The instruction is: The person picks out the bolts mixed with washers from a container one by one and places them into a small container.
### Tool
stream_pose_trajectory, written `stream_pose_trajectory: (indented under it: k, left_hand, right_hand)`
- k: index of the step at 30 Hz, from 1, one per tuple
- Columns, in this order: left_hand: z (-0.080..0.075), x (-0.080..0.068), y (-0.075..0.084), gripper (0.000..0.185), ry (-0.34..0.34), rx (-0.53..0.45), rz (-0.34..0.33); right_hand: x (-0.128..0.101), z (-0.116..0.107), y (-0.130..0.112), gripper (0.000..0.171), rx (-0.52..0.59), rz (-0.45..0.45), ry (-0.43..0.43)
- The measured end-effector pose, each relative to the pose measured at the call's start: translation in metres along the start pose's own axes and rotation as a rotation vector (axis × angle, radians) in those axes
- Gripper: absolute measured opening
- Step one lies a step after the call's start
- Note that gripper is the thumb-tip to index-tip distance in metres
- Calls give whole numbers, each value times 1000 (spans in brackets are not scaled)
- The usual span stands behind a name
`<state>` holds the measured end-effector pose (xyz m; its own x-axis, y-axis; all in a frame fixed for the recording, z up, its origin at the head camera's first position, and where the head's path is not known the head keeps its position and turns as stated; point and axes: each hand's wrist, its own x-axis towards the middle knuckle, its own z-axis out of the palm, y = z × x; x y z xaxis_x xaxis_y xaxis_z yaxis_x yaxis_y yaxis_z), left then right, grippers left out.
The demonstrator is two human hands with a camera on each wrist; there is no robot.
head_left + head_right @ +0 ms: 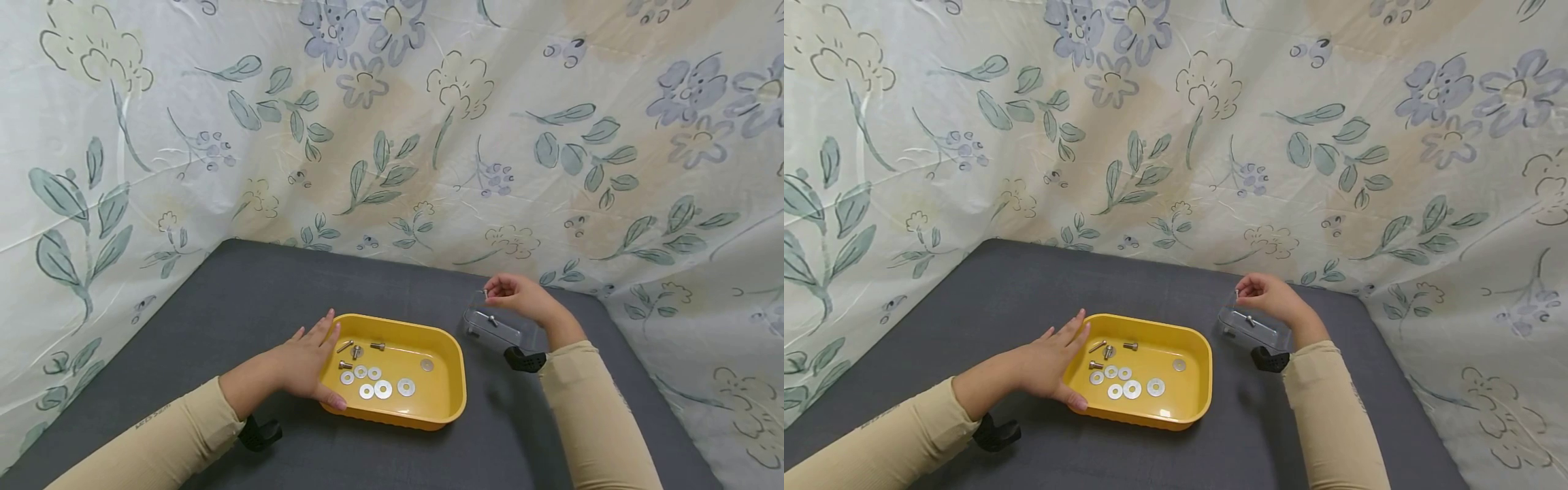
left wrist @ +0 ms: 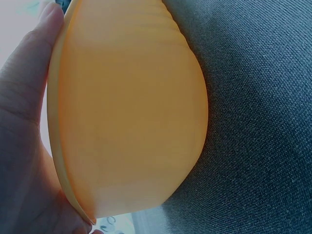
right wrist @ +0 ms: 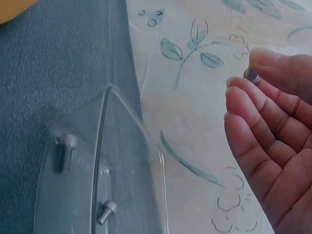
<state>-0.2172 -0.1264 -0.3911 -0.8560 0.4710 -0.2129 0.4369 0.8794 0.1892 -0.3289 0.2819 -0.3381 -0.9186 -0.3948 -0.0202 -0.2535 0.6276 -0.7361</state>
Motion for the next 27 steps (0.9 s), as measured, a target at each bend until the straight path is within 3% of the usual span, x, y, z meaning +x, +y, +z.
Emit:
stream_pose_trajectory:
  k: [12,27]
  left_hand:
    - [2,1,-1,136,1,5,-2]
    - [2,1,-1,135,-1,3,-3]
  right_hand:
    - [-7,-9,19,25,-55,39,42]
    - [-13,-19,27,25,-21,59,41]
